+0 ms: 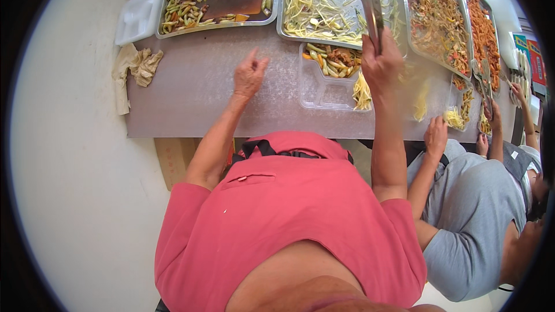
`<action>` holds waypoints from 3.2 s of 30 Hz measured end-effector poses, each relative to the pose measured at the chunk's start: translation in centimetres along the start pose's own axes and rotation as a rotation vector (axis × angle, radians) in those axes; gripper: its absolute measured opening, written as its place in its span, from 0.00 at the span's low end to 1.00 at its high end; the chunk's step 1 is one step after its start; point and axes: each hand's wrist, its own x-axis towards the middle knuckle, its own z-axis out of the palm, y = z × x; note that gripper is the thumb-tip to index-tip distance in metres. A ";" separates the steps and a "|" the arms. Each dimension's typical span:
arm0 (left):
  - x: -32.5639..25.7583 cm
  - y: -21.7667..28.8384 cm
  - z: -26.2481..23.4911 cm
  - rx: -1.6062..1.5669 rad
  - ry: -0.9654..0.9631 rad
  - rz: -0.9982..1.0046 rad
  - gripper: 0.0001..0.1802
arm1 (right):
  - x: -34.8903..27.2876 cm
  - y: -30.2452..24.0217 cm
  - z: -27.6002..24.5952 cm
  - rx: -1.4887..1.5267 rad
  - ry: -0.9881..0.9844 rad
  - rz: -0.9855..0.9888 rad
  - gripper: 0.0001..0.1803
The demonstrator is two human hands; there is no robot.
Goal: The person uses tongs to transfer cooked vegetables and shredded cabbage from metal trays into clear plastic containers. The person repeatedly fills containers and sets them aside on the counter.
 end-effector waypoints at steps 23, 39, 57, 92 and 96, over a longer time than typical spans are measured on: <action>-0.9 -8.6 -5.6 0.234 0.436 0.026 0.21 | -4.0 0.1 4.3 0.222 -0.124 0.097 0.18; -0.6 -7.2 -9.9 -0.146 0.203 -0.093 0.29 | -3.2 -3.1 8.1 -0.059 -0.101 0.242 0.11; 7.0 -23.1 -32.5 0.622 0.131 -0.159 0.16 | -7.5 -12.5 12.6 0.092 0.031 0.084 0.14; 5.5 -11.2 -17.5 0.271 -0.006 0.496 0.09 | -9.6 -10.5 10.1 0.092 0.012 0.249 0.21; 5.4 -11.4 -12.8 0.530 0.211 0.385 0.12 | -9.7 -9.3 7.3 0.059 0.006 0.266 0.21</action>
